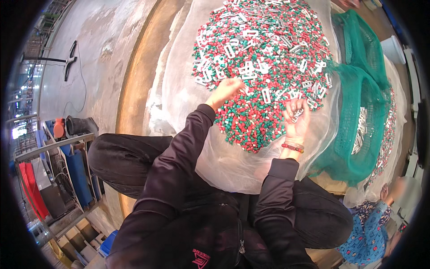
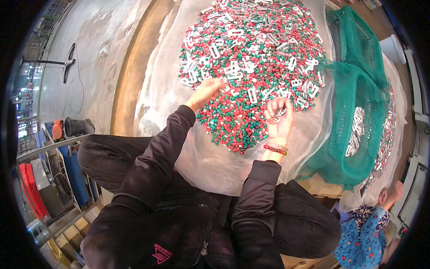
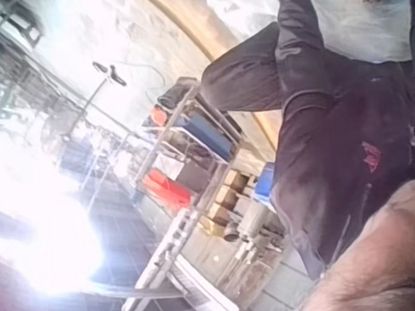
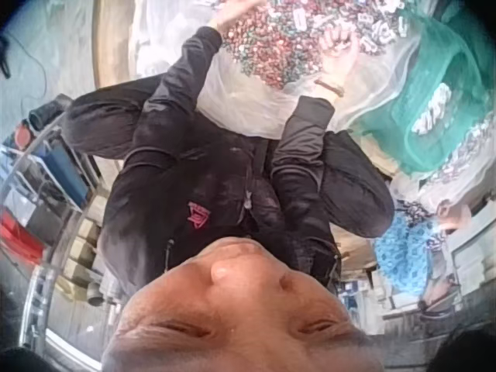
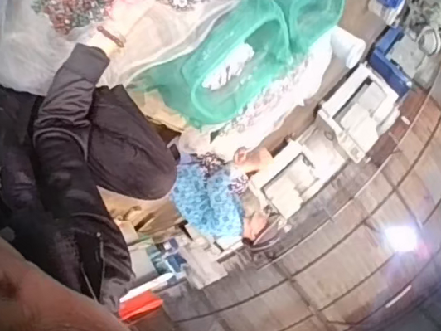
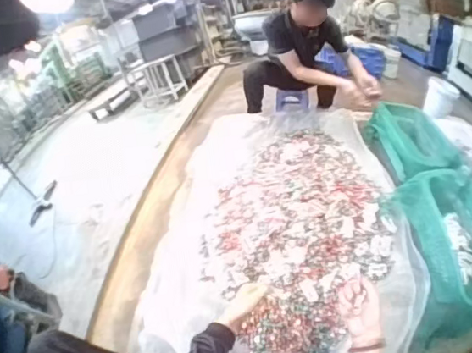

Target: The person sorts small white and green plastic components from a large pile on the floor into nearby green baskets by hand.

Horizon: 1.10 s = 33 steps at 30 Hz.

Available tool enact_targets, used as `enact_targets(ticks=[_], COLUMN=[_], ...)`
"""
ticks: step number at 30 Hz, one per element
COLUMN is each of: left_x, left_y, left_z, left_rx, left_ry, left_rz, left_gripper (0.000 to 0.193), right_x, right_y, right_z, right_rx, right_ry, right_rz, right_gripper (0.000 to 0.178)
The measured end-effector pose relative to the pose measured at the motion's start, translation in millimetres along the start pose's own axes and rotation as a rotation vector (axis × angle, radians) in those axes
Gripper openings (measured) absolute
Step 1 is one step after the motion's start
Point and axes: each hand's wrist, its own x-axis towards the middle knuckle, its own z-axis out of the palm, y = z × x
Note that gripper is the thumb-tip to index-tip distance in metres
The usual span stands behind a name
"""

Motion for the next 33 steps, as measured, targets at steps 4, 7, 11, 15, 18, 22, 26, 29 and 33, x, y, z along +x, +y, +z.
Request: enact_targets(ticks=[4, 7, 11, 15, 18, 22, 26, 29, 33], left_x=[3.4, 16.1, 53.4, 67.2, 63.8, 46.1, 45.8, 52.2, 45.9], left_y=[17.2, 31.6, -10.8, -39.3, -44.8, -40.9, -38.0, -33.1, -24.2], left_z=[-12.3, 7.8, 20.0, 38.6, 47.4, 46.4, 52.8, 58.3, 74.7], left_rx=[-0.603, -0.559, 0.741, 1.084, 1.219, 1.011, 1.011, 1.108, 1.056], left_ry=[-0.231, -0.088, 0.376, 0.402, 0.128, 0.259, 0.241, 0.170, 0.143], left_rz=[0.147, -0.017, 0.185, 0.118, 0.093, 0.201, 0.277, 0.264, 0.363], left_gripper=[0.029, 0.033, 0.030, 0.028, 0.027, 0.032, 0.036, 0.036, 0.028], right_x=[0.6, -7.5, -15.6, -22.8, -22.5, -22.9, -18.9, -18.8, -19.9], right_y=[23.6, 28.4, 38.4, 36.4, 34.4, 34.9, 38.7, 41.2, 42.2], right_z=[0.4, -23.4, -49.9, -57.3, -67.9, -62.2, -58.3, -59.4, -60.5], right_rx=[0.099, 0.507, 0.792, 0.868, 0.865, 0.858, 0.863, 0.817, 0.724], right_ry=[0.136, 0.040, 0.186, 0.347, 0.319, 0.351, 0.319, 0.347, 0.413], right_rz=[0.204, 0.156, 0.080, 0.050, 0.011, 0.009, 0.043, 0.057, 0.039], right_gripper=[0.028, 0.028, 0.024, 0.018, 0.019, 0.019, 0.020, 0.020, 0.021])
